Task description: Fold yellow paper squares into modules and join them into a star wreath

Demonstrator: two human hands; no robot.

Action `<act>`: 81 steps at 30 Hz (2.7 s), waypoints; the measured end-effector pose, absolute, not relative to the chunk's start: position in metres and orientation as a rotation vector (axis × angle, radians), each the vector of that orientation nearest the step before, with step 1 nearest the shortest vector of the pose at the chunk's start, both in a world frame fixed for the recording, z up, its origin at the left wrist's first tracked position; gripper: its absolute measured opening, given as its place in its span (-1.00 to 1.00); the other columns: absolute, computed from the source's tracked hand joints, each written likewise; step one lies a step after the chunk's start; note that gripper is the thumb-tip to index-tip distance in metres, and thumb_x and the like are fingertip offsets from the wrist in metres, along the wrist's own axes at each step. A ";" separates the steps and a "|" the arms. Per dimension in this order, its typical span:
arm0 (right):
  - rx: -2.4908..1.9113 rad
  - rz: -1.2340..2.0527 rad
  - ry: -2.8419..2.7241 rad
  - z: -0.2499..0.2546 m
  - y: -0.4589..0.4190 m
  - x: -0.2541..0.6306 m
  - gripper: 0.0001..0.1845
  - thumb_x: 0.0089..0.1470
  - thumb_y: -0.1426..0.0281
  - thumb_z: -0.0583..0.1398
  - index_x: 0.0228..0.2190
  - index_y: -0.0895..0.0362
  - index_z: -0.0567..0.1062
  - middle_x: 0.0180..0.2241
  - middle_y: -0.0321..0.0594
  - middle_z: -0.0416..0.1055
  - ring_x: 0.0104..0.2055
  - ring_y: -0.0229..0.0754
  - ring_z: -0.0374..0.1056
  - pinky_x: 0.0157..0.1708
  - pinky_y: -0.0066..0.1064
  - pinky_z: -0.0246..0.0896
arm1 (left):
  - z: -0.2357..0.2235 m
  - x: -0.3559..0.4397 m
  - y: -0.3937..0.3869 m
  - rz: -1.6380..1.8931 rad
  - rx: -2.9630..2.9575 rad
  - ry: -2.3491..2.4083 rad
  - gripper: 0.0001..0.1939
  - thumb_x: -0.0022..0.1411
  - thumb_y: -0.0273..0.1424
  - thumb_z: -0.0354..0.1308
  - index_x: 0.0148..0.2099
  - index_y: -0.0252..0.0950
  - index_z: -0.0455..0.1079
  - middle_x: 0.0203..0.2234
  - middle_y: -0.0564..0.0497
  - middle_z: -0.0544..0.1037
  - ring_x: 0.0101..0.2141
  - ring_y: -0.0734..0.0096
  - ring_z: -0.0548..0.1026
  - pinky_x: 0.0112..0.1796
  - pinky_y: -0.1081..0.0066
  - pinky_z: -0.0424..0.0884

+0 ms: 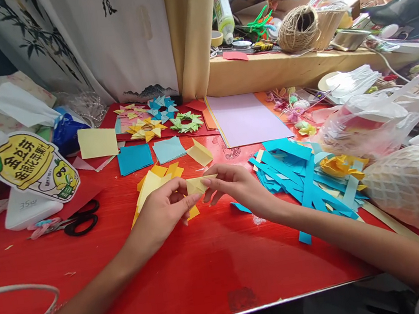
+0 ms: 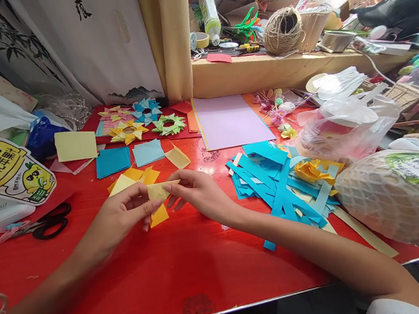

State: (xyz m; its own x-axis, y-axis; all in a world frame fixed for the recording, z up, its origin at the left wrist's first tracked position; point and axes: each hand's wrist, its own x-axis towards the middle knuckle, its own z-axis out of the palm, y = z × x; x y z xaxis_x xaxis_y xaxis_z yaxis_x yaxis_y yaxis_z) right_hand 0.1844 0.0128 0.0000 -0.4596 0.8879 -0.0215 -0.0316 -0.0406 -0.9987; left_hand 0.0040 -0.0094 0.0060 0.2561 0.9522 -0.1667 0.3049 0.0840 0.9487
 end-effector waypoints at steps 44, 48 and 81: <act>-0.895 1.859 -1.434 0.005 0.006 0.184 -0.75 -0.06 0.24 0.28 -0.46 0.19 0.59 -0.49 -0.23 0.52 -0.37 -0.25 0.47 -0.23 -0.37 0.39 | 0.005 -0.006 -0.005 0.877 2.584 1.062 -0.66 0.26 -0.31 0.06 0.09 -0.15 0.32 0.11 0.01 0.36 0.19 0.23 0.15 0.16 0.18 0.10; -0.873 1.786 -1.479 0.005 0.004 0.185 -0.78 -0.01 0.27 0.25 -0.38 0.15 0.61 -0.39 -0.23 0.54 -0.28 -0.25 0.45 -0.15 -0.36 0.36 | 0.005 -0.005 -0.006 0.971 2.500 1.037 -0.71 0.26 -0.38 0.07 0.03 -0.19 0.38 -0.10 0.01 0.54 -0.02 0.34 0.40 0.02 0.34 0.27; -0.957 1.629 -1.753 -0.008 0.005 0.185 -0.65 0.14 0.18 0.10 -0.47 0.20 0.41 -0.47 -0.21 0.43 -0.44 -0.29 0.44 -0.41 -0.47 0.36 | 0.013 -0.002 -0.008 0.812 1.598 1.461 -0.69 0.17 -0.15 0.10 -0.48 -0.26 0.34 -0.60 0.12 0.42 -0.55 0.51 0.36 -0.46 0.51 0.26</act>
State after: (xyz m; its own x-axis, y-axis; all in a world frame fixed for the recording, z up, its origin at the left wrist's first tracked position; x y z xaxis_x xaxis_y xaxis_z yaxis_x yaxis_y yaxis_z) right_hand 0.1852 0.0049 -0.0077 -0.5908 0.8039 -0.0694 0.1283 0.0086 -0.9917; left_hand -0.0016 -0.0077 0.0129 0.1242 0.9905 -0.0593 0.4727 -0.0065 0.8812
